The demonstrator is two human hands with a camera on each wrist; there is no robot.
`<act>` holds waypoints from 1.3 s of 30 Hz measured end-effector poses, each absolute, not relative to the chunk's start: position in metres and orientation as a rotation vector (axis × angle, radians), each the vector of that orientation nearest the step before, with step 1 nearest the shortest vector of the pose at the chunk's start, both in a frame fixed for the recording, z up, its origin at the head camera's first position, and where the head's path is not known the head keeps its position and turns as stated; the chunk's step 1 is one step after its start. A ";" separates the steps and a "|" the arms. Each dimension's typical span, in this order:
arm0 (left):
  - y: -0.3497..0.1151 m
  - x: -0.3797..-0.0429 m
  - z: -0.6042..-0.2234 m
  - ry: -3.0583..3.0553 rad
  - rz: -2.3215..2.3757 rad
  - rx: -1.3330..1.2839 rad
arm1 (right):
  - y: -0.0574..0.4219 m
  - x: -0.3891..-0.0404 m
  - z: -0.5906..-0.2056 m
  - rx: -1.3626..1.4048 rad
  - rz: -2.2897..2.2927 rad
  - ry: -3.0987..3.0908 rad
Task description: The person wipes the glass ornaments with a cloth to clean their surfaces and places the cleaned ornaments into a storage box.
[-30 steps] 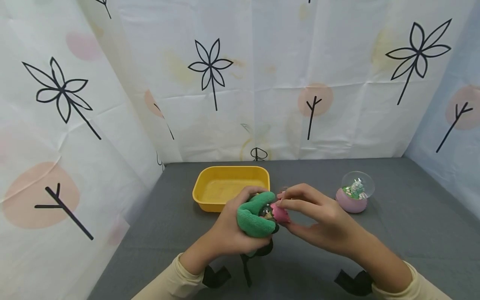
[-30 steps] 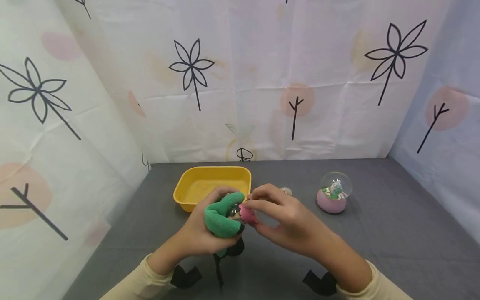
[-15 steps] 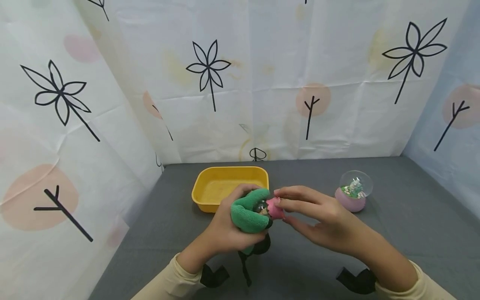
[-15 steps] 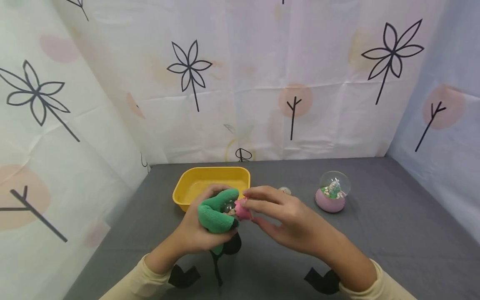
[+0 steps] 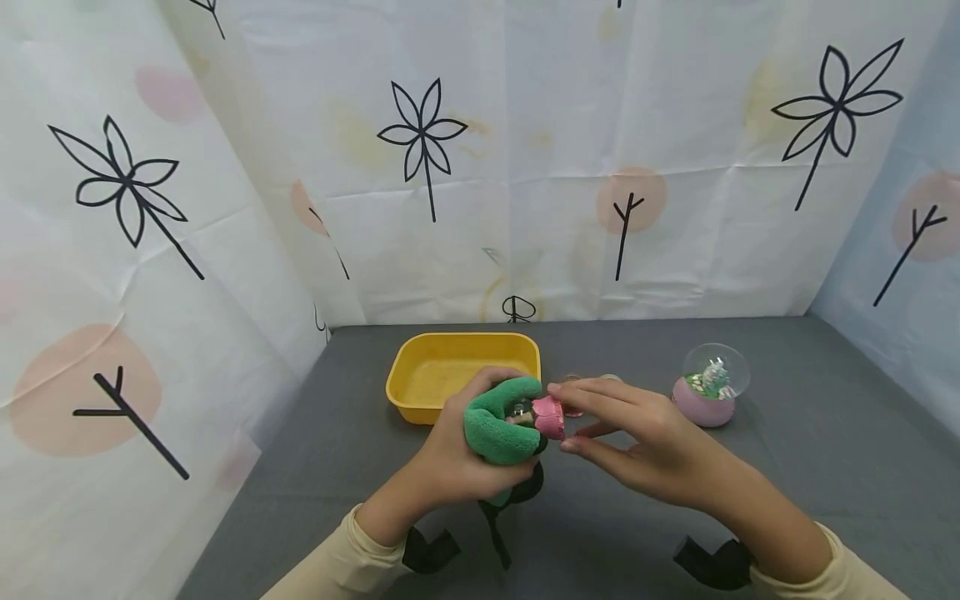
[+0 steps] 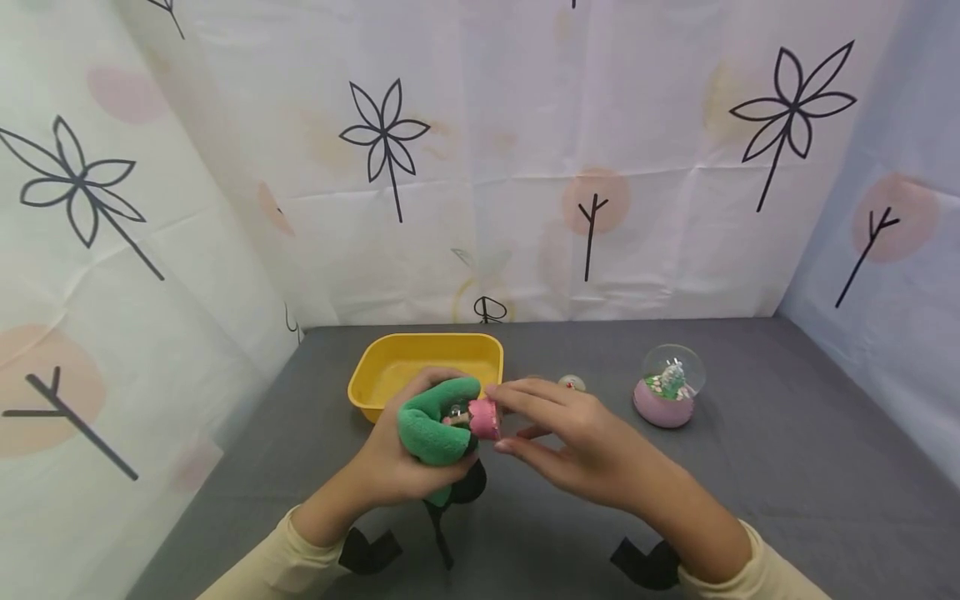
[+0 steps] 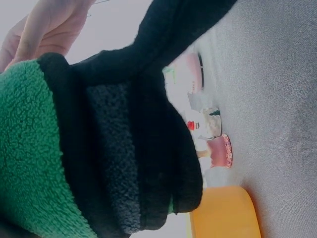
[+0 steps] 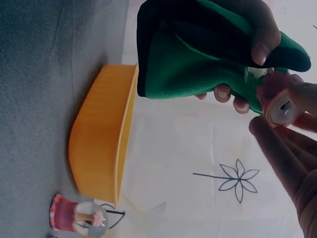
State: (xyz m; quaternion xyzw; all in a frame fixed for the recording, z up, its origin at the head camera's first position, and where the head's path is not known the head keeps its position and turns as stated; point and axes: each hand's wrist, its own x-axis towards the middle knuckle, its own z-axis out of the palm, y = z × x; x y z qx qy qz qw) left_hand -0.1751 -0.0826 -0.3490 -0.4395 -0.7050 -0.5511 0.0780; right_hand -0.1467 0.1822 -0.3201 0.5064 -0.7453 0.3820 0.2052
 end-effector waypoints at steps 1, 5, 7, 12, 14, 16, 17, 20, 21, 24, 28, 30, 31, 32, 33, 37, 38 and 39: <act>-0.083 -0.176 -0.349 -2.107 -1.643 -1.320 | 0.182 -0.147 -0.320 1.400 1.062 -2.086; -0.083 -0.176 -0.349 -2.092 -1.619 -1.335 | 0.180 -0.147 -0.321 1.358 1.063 -2.139; -0.082 -0.176 -0.349 -2.091 -1.606 -1.332 | 0.179 -0.147 -0.322 1.327 1.073 -2.185; -0.082 -0.175 -0.348 -2.082 -1.562 -1.311 | 0.179 -0.145 -0.321 1.236 1.063 -2.289; -0.082 -0.175 -0.348 -2.080 -1.552 -1.302 | 0.180 -0.144 -0.320 1.221 1.052 -2.291; -0.082 -0.175 -0.347 -2.078 -1.546 -1.296 | 0.182 -0.145 -0.319 1.234 1.061 -2.263; -0.082 -0.174 -0.347 -2.079 -1.548 -1.291 | 0.182 -0.145 -0.318 1.249 1.065 -2.236; -0.083 -0.174 -0.347 -2.081 -1.562 -1.273 | 0.183 -0.148 -0.316 1.325 1.049 -2.103; -0.083 -0.174 -0.347 -2.079 -1.564 -1.270 | 0.182 -0.149 -0.315 1.357 1.033 -2.046; -0.083 -0.174 -0.347 -2.067 -1.581 -1.270 | 0.179 -0.151 -0.315 1.432 0.964 -1.894; -0.083 -0.174 -0.348 -2.049 -1.604 -1.279 | 0.175 -0.153 -0.316 1.457 0.911 -1.814; -0.082 -0.174 -0.348 -2.038 -1.621 -1.289 | 0.175 -0.153 -0.317 1.449 0.894 -1.806; -0.082 -0.174 -0.348 -2.035 -1.626 -1.293 | 0.175 -0.153 -0.318 1.445 0.890 -1.804; -0.082 -0.174 -0.348 -2.034 -1.631 -1.295 | 0.174 -0.153 -0.318 1.442 0.886 -1.802; -0.081 -0.173 -0.348 -2.035 -1.636 -1.297 | 0.174 -0.153 -0.318 1.442 0.886 -1.799; -0.081 -0.172 -0.347 -2.051 -1.657 -1.286 | 0.173 -0.154 -0.319 1.447 0.903 -1.787; -0.081 -0.172 -0.347 -2.055 -1.663 -1.282 | 0.172 -0.153 -0.319 1.448 0.910 -1.787; -0.081 -0.171 -0.347 -2.058 -1.667 -1.278 | 0.172 -0.153 -0.320 1.449 0.924 -1.791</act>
